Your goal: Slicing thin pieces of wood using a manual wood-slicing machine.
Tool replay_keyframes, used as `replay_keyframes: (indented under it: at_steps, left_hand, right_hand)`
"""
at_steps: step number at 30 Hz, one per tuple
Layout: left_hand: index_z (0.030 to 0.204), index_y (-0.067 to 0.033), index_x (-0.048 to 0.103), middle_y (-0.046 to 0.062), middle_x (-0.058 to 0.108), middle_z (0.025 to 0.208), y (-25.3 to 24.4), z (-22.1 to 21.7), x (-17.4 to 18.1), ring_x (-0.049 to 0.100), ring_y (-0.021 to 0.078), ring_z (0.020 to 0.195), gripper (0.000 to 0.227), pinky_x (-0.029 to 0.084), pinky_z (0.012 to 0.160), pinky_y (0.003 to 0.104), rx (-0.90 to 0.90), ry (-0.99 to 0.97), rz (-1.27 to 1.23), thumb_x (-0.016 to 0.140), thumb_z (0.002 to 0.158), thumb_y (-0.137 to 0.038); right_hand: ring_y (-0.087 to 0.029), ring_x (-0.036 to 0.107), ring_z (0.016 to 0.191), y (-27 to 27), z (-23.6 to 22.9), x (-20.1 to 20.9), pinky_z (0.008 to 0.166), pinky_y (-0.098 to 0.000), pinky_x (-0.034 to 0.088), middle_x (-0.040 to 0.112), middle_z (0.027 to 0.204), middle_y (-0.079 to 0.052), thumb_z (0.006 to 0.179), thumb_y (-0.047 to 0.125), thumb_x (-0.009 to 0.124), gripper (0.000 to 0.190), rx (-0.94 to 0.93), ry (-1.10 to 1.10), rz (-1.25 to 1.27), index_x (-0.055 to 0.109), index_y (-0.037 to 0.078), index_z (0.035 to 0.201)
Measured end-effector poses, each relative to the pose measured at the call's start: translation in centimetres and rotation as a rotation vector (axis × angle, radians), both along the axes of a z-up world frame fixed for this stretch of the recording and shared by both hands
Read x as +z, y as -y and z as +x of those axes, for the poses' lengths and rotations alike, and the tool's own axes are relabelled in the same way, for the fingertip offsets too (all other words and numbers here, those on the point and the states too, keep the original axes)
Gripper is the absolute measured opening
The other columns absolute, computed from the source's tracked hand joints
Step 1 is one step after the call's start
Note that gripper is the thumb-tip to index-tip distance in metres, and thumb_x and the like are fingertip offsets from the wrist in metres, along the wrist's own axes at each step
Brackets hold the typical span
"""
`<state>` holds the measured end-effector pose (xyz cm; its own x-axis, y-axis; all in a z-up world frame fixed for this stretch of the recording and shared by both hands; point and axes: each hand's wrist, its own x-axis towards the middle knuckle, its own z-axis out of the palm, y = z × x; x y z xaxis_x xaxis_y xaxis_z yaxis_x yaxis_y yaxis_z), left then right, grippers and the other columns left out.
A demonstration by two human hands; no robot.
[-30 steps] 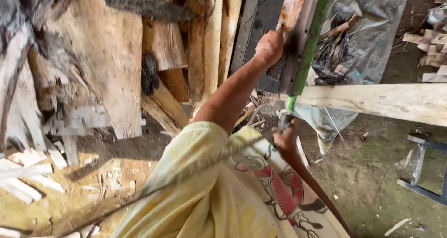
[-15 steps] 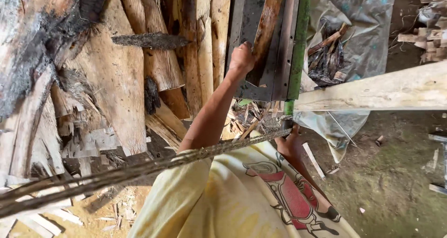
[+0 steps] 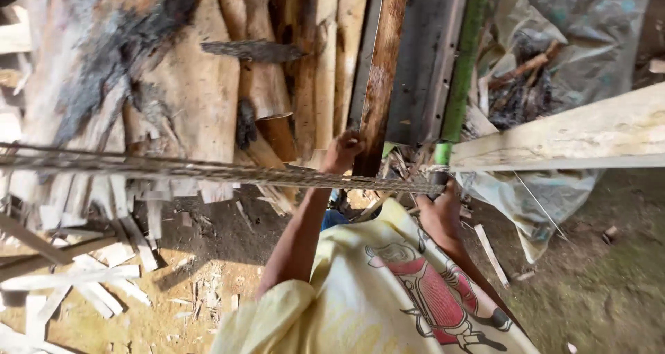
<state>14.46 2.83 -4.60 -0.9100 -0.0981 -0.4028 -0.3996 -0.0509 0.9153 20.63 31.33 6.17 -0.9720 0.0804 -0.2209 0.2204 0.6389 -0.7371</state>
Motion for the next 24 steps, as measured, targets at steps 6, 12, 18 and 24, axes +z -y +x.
replay_keyframes:
  at_steps: [6,12,18,24]
  left_hand:
    - [0.120,-0.0070,0.066,0.005,0.069,0.099,5.3,8.8,14.8,0.062,0.0158,0.083,0.024,0.052,0.062,0.030,0.441,-0.128,0.159,0.071,0.097,-0.012]
    - [0.121,-0.0081,0.063,0.013,0.073,0.102,33.1,18.9,32.4,0.072,0.0265,0.085,0.034,0.065,0.065,0.041,0.816,-0.011,-0.123,0.062,0.094,-0.029]
    - [0.129,-0.0015,0.062,0.020,0.067,0.115,47.3,20.5,22.7,0.067,0.0248,0.098,0.038,0.066,0.086,0.041,0.817,-0.499,-0.472,0.067,0.102,-0.027]
    - [0.126,0.0003,0.064,0.020,0.067,0.121,21.0,16.3,21.0,0.069,0.0228,0.094,0.032,0.066,0.081,0.038,0.803,-0.763,-0.423,0.069,0.108,-0.025]
  right_hand:
    - [-0.033,0.071,0.075,0.3,-0.9,1.4,0.065,-0.0450,0.059,0.070,0.097,-0.020,0.081,0.013,0.074,0.052,-0.052,0.072,-0.011,0.052,0.000,0.126]
    - [-0.025,0.068,0.056,1.9,-1.5,6.2,0.050,-0.0382,0.058,0.072,0.090,-0.021,0.084,0.016,0.071,0.057,-0.123,0.212,-0.071,0.048,0.001,0.134]
    - [-0.023,0.066,0.054,0.9,-1.6,7.2,0.044,-0.0369,0.056,0.069,0.092,-0.018,0.085,0.019,0.073,0.059,-0.186,0.189,-0.096,0.048,-0.001,0.134]
    - [-0.019,0.065,0.055,1.8,-0.6,9.6,0.042,-0.0327,0.057,0.068,0.097,-0.015,0.086,0.020,0.074,0.059,-0.231,0.206,-0.201,0.052,0.003,0.138]
